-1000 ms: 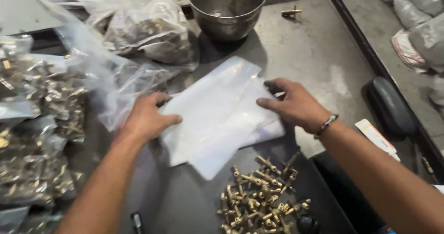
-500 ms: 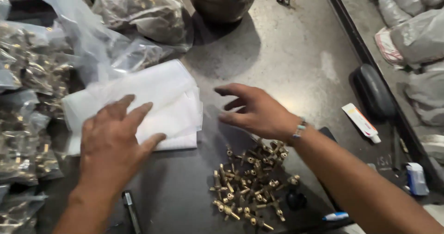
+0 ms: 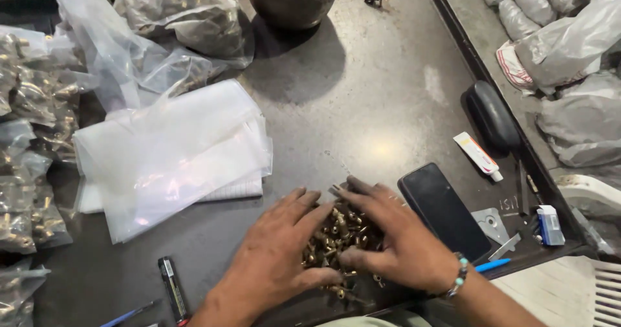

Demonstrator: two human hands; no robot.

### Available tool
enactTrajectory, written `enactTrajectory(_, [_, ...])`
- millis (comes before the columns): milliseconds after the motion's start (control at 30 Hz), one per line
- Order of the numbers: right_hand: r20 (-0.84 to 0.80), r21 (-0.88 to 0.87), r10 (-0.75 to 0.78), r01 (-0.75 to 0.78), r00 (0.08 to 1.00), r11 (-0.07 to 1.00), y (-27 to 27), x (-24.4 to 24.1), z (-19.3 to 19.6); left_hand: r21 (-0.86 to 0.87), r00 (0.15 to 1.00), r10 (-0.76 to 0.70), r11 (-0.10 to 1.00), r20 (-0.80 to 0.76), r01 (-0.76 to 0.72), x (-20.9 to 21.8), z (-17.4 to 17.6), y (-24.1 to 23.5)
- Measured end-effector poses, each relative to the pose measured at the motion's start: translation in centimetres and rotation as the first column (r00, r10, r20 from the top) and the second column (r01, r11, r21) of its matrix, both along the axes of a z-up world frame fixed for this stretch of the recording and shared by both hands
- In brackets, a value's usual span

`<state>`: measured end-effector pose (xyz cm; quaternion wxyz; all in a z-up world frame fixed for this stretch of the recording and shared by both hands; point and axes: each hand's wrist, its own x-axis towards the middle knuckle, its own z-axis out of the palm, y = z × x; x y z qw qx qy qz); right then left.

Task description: Sorting, packaging, and assembling small brass fittings into plastic bags and attaching rubber components.

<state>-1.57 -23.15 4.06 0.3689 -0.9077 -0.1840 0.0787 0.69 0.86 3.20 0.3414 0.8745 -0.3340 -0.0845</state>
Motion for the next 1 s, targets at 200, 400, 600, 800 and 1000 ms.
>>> enactTrajectory(200, [0.029,0.115,0.05,-0.053,0.998,0.992,2.2,-1.4,-0.6,-0.062,0.994,0.098,0.994,0.055,-0.094,-1.1,-0.4,2.1])
enactTrajectory(400, [-0.111,0.269,-0.025,0.054,0.993,0.962,1.9,-2.0,-0.2,-0.026,0.921,0.325,0.944,0.213,-0.327,-2.8,1.4,6.5])
enactTrajectory(600, [0.085,0.093,-0.249,0.241,0.965,0.966,0.6,-4.2,-1.9,0.129,0.681,0.682,0.675,0.267,-0.727,-5.1,3.1,16.2])
enactTrajectory(800, [0.255,0.13,-0.196,0.167,0.947,0.977,1.9,-5.4,-3.7,0.098,0.62,0.707,0.629,0.34,-0.771,-3.9,2.1,15.7])
enactTrajectory(1000, [0.256,0.155,-0.313,0.281,0.915,0.947,2.2,-5.8,-3.8,0.137,0.669,0.467,0.753,0.578,-0.644,1.8,-1.1,15.3])
